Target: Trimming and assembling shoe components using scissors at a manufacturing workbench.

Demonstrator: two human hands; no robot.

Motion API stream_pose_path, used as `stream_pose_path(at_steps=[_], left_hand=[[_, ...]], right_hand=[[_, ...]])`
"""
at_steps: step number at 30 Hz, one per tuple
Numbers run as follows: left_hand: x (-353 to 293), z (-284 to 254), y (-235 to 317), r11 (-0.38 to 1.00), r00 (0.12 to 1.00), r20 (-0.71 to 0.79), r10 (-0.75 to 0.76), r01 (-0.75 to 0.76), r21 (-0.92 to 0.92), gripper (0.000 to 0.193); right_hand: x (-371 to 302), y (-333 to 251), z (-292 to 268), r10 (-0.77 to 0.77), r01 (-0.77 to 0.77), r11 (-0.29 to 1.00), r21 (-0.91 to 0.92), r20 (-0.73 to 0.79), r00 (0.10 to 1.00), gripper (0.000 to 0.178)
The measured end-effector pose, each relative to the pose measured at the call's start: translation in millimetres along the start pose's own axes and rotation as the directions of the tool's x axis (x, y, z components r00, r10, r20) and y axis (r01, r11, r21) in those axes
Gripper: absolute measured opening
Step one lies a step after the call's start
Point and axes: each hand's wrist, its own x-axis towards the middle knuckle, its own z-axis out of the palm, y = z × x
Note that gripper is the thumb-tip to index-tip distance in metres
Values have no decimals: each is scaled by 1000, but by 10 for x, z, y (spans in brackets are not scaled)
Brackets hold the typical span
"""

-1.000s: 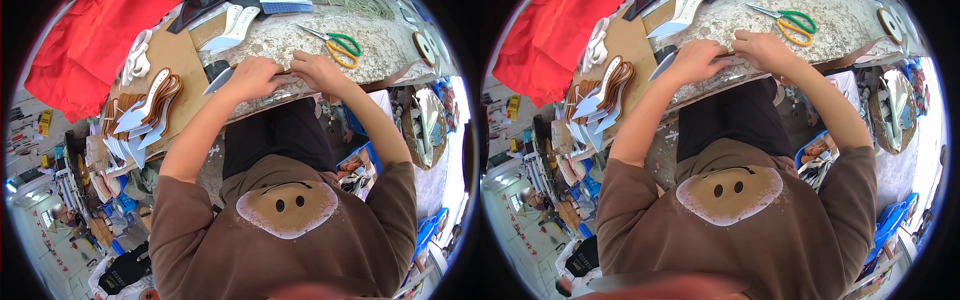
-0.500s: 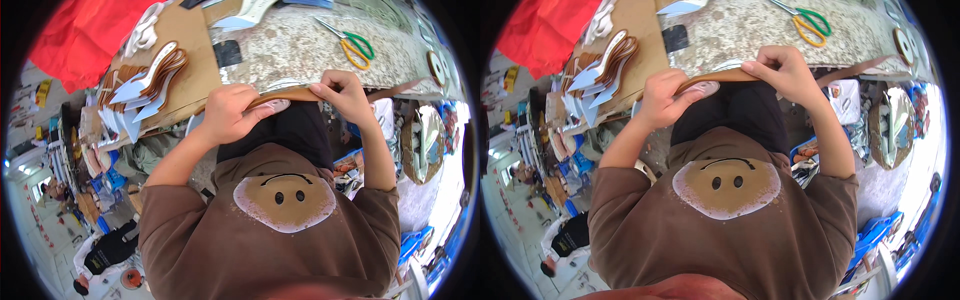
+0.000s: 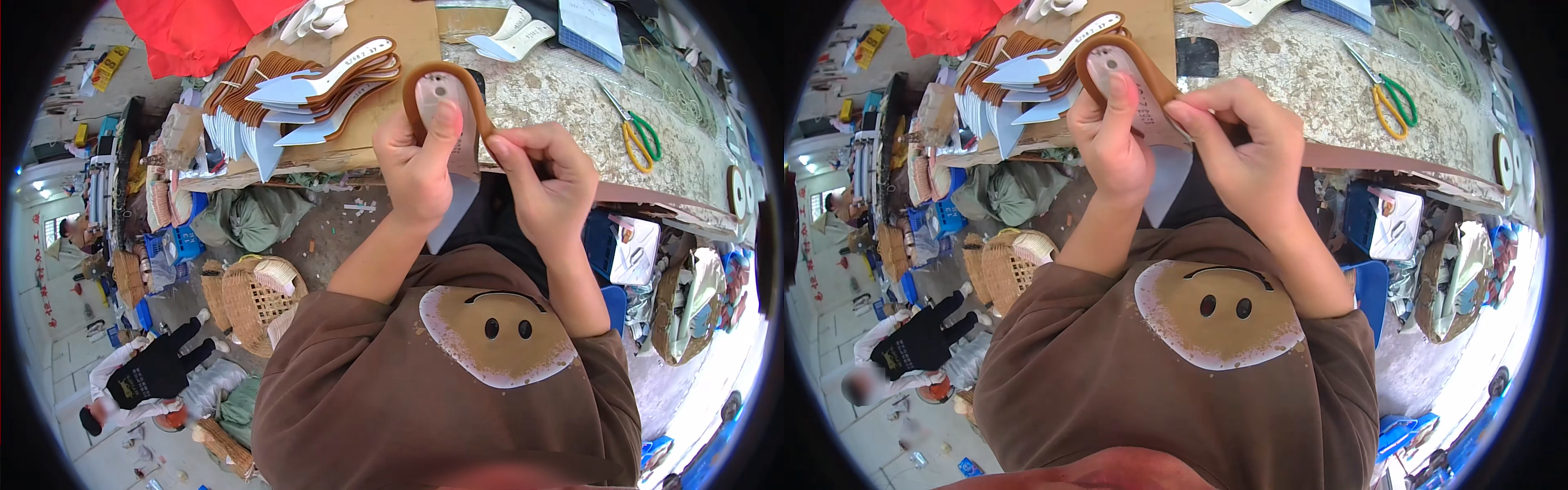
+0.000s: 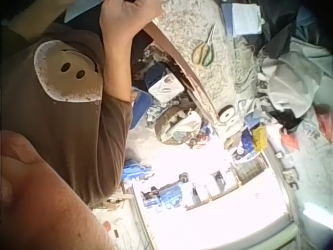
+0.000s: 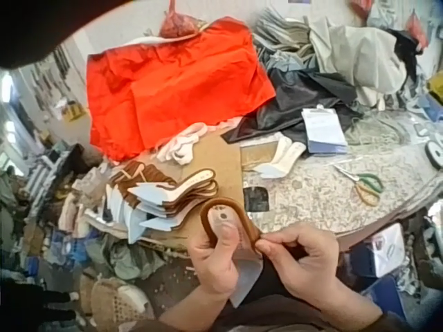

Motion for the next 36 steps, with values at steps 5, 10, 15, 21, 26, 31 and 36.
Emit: stream_pose_path(at_steps=[5,10,15,21,26,31,36], left_hand=[[-59,171,-190,990,991,-123,-42,24,-142,21],[-26,292,-227,968,965,-72,-250,252,14,16],[-19,365,-323,918,908,-136,-396,390,-68,16],[-156,484,-441,917,905,-146,-400,395,-58,16],[-233,289,-584,979,928,319,-192,205,-9,15],[-221,205,-552,948,842,539,-7,-165,271,14],[-323,240,-418,831,867,430,251,-421,364,17]], right_hand=[[70,-6,25,-47,67,926,-373,62,997,11],[73,167,-210,-143,197,787,-585,137,980,14],[-129,440,-392,-98,173,803,-571,160,982,17],[-381,566,-653,69,58,807,-588,192,979,17],[-281,457,-874,51,93,799,-594,221,974,16],[-253,565,-1086,154,-149,988,-41,261,953,19],[-406,346,-892,464,-538,745,395,271,843,23]])
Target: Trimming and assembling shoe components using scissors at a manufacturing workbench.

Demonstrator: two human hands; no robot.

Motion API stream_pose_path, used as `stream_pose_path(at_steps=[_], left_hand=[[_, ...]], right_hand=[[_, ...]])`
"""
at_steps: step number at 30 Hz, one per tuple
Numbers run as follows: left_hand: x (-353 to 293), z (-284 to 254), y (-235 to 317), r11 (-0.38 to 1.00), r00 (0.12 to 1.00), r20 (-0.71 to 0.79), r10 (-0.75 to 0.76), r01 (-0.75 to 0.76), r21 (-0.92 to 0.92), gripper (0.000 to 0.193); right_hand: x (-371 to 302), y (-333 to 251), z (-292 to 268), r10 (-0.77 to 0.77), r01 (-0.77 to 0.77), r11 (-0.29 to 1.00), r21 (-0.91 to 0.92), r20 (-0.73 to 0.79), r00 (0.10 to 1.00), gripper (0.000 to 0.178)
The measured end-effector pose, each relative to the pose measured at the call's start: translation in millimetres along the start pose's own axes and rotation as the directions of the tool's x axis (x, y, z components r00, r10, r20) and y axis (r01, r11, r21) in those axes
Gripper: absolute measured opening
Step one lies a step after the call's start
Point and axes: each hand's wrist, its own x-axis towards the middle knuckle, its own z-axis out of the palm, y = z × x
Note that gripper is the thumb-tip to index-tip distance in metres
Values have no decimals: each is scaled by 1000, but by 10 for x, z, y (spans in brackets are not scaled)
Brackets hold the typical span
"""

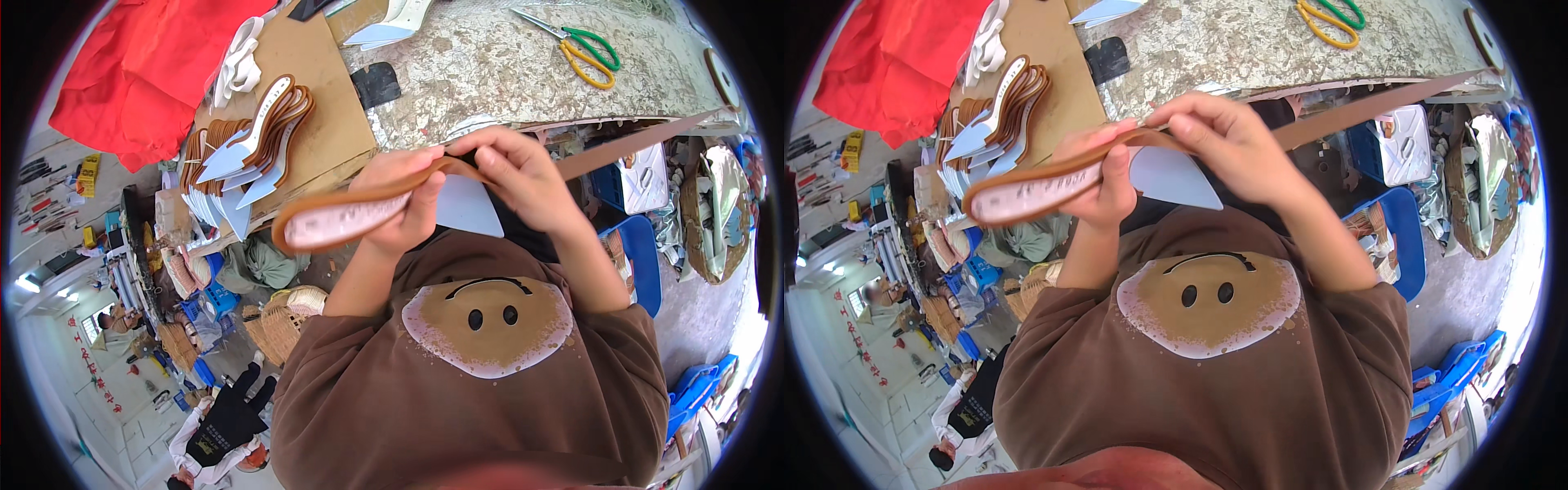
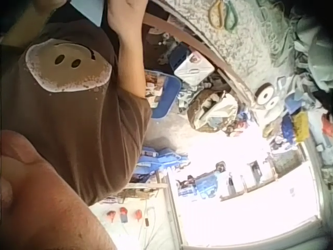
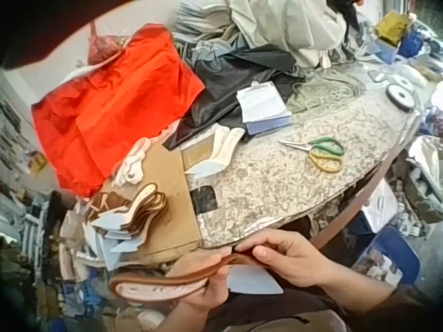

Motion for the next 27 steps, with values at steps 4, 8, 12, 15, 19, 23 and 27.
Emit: stream_pose_path(at_steps=[4,8,12,15,19,23,27], left_hand=[[57,-18,38,983,991,-61,119,-109,150,18],[-20,-2,-24,964,992,109,59,-85,250,32],[145,-80,-82,980,885,447,-128,183,-83,32],[68,-207,-271,884,844,480,-237,393,-253,37],[-126,-371,-410,610,708,598,-376,675,-416,39],[-371,-931,-469,348,374,835,-403,907,-238,55],[-947,-2031,-581,90,118,873,-473,992,-85,57]], right_hand=[[16,-49,213,-421,347,736,-581,9,907,14],[113,-132,97,-278,246,624,-741,84,957,13],[150,186,14,-322,250,691,-678,21,947,9],[166,226,31,-352,330,636,-697,118,928,13],[282,47,-192,-142,172,570,-803,110,984,28],[629,-277,-733,-416,76,232,-970,-28,909,19],[690,-520,-1632,-563,1,29,-1000,-16,827,24]])
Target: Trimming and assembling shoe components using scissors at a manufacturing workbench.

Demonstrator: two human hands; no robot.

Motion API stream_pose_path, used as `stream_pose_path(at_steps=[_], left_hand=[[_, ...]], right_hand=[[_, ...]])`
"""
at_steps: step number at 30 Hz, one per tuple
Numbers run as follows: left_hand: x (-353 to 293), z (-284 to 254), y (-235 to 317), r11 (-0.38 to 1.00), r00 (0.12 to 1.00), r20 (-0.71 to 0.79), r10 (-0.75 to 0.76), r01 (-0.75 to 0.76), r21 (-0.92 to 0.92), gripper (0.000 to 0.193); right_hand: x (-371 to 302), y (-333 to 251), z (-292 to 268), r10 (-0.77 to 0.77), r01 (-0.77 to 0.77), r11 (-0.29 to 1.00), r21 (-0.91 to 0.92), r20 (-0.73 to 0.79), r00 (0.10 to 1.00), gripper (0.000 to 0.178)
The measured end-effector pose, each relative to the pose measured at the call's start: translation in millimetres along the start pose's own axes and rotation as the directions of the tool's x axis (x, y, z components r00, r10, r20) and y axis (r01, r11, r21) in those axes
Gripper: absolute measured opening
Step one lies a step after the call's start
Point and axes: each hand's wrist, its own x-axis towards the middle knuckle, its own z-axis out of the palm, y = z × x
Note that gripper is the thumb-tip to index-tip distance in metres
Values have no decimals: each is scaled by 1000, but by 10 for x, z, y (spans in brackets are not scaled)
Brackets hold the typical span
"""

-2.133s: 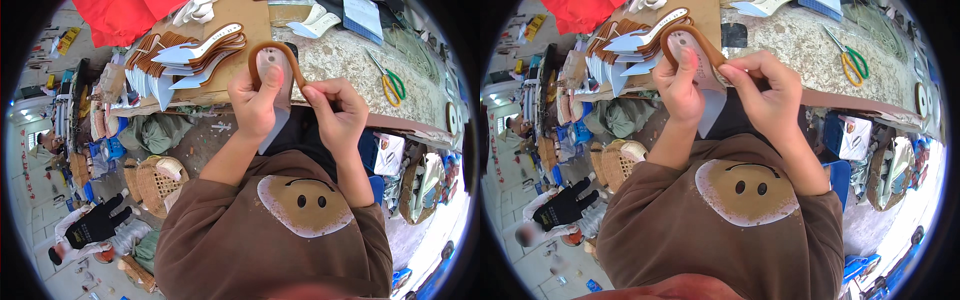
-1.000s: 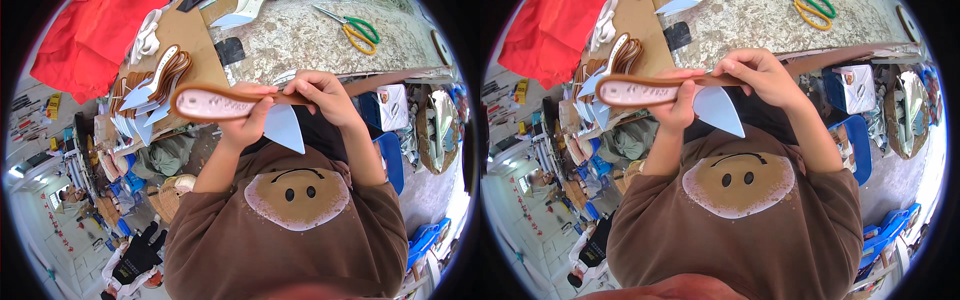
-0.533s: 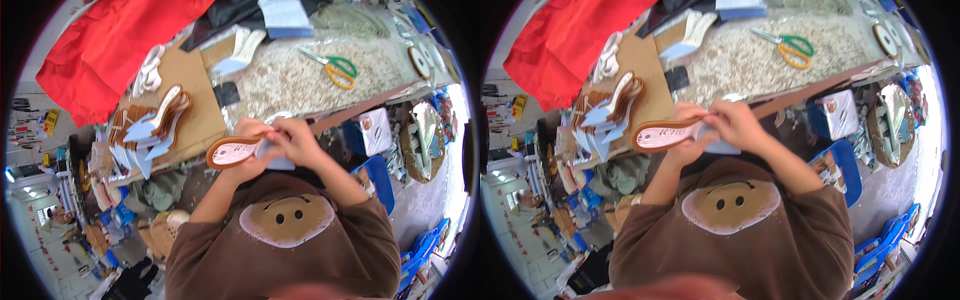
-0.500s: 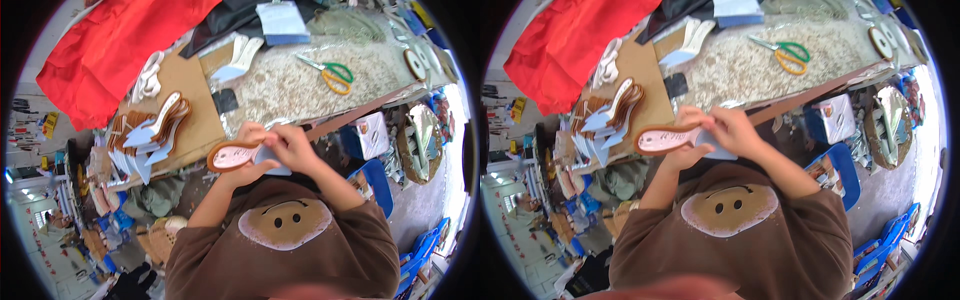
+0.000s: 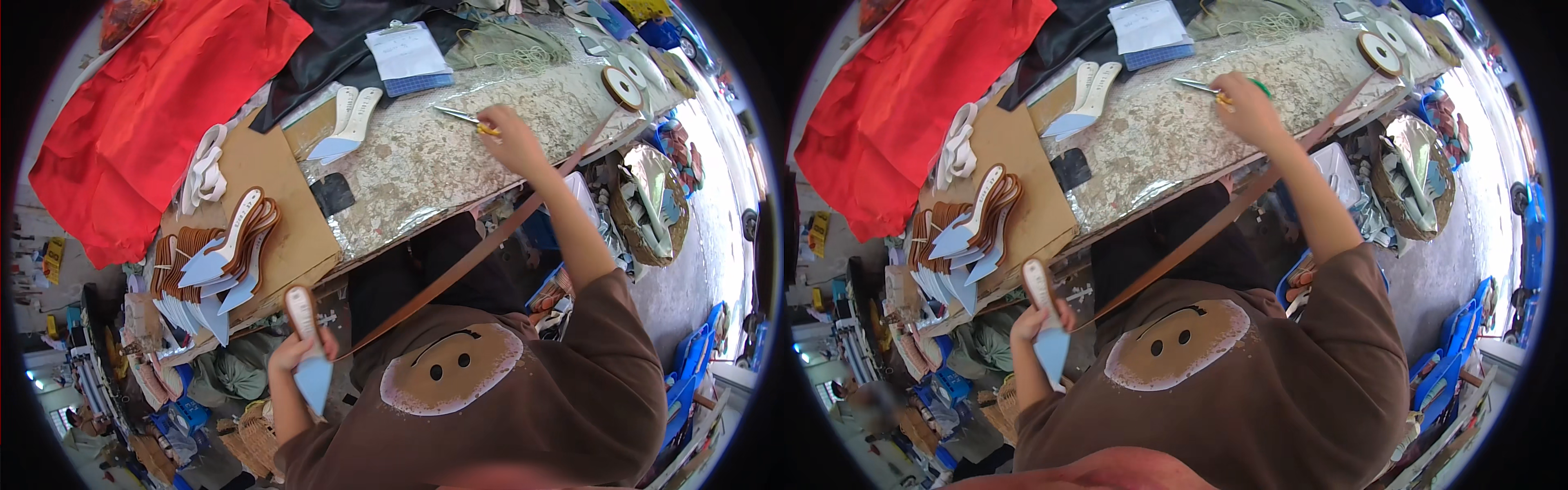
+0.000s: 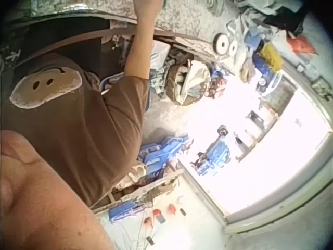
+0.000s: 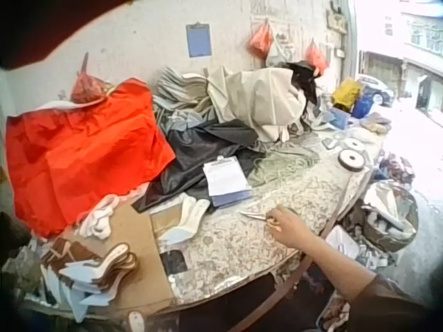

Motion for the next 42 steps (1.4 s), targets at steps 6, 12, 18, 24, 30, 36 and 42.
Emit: stream_pose_path(at_steps=[6,12,18,24,30,36,42], left_hand=[[-838,-95,-165,989,917,-381,120,-144,-34,67],[230,346,335,919,678,-638,366,-370,135,31],[1065,458,782,828,484,-680,550,-424,368,32],[1264,519,825,319,193,-255,947,-496,807,20],[1244,627,637,-276,145,291,946,-113,954,46],[1255,727,521,-479,214,497,841,-131,868,25],[1159,746,563,-240,176,303,937,-310,920,26]], right_hand=[[-79,251,-83,283,-131,846,-517,226,932,38],[-4,21,67,35,35,923,-382,174,984,31],[-588,-1386,-55,133,-536,659,527,619,774,70],[-1237,-1849,106,-124,-537,722,437,845,520,80],[-1282,-1848,272,-96,-556,711,430,843,529,79],[-1362,-1818,424,-98,-526,706,474,801,590,71],[-1336,-1621,235,-125,-741,435,511,850,513,60]])
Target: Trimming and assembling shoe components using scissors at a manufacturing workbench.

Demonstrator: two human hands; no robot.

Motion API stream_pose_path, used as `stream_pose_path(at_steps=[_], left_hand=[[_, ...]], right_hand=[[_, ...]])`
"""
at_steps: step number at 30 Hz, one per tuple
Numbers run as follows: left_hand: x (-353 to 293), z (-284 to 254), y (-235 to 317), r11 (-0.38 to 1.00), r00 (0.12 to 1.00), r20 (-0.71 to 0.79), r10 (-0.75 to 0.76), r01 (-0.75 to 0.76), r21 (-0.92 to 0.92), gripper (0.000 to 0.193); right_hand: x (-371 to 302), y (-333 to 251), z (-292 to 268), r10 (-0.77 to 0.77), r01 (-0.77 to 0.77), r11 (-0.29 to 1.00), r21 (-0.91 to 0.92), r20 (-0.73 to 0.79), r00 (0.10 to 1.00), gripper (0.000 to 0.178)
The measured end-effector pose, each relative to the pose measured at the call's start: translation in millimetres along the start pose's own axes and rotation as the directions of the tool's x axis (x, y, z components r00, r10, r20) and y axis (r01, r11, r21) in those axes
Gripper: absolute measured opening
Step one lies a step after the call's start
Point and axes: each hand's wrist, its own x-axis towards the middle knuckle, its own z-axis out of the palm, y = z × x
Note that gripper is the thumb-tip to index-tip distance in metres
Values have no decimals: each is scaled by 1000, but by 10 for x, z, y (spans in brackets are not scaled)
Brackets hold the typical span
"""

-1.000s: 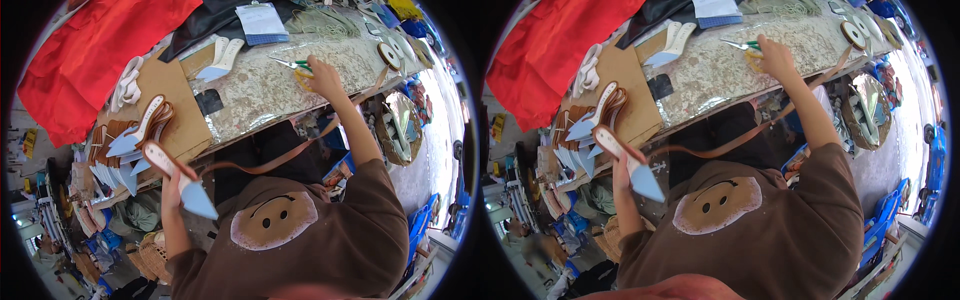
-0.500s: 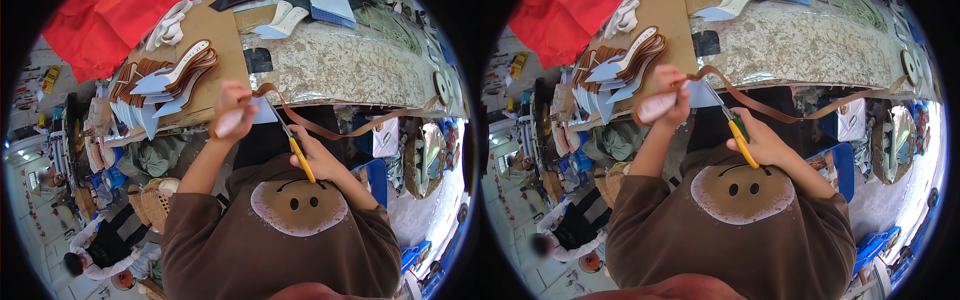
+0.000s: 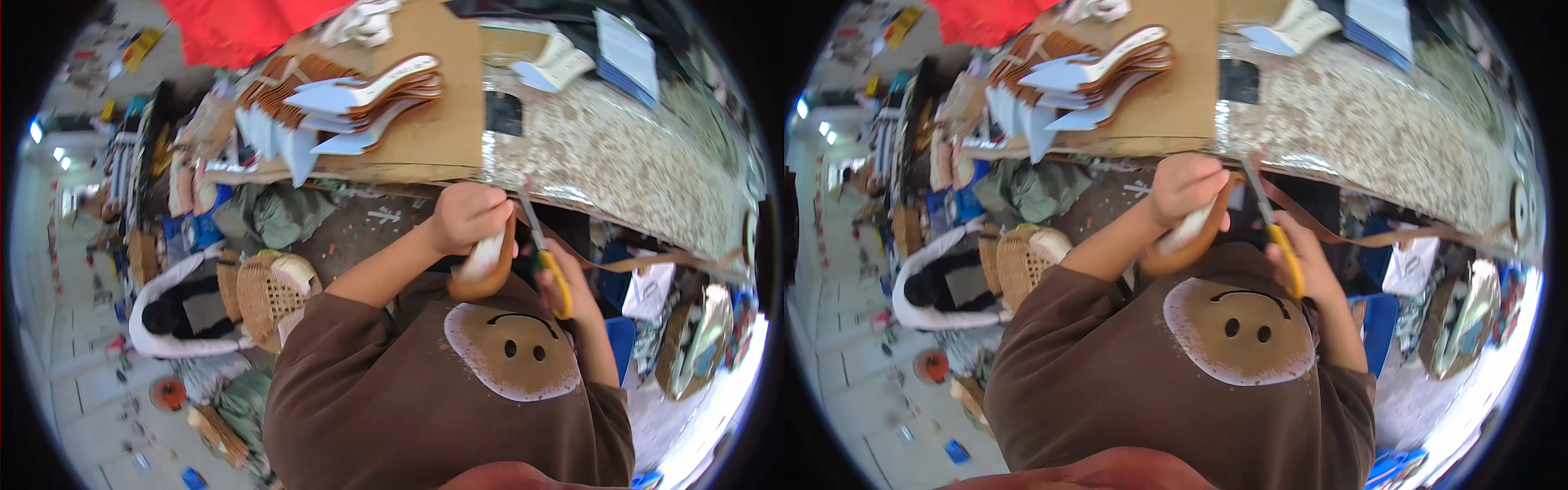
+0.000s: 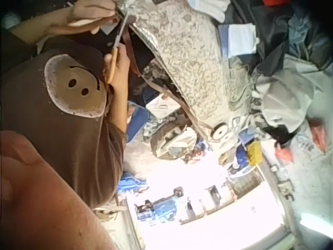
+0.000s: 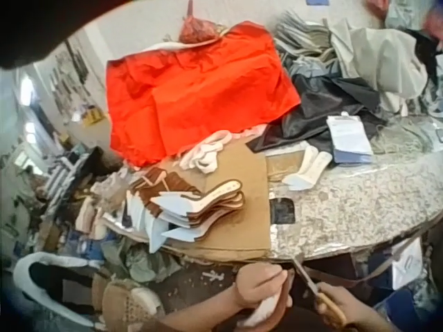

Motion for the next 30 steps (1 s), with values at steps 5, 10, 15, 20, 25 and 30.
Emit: stream_pose_path(at_steps=[5,10,15,20,25,30], left_hand=[[-81,59,123,674,766,-105,-634,482,-560,21],[-75,112,232,509,672,9,-740,569,-646,13],[-1,238,245,579,656,-61,-752,613,-538,8],[6,180,193,554,611,-114,-784,605,-571,17],[23,359,186,560,646,-99,-757,564,-607,44],[429,228,241,353,627,0,-779,439,-827,69]], right_hand=[[43,-162,-1041,-136,-32,911,-412,-372,918,43],[288,-755,-1226,-826,-47,75,-996,-88,557,32],[396,-516,33,-687,365,332,-869,42,726,29],[450,-283,226,-563,361,755,-548,-257,786,21],[755,-278,69,-486,299,767,-568,-210,849,20],[856,-112,70,-562,361,726,-585,-202,802,27]])
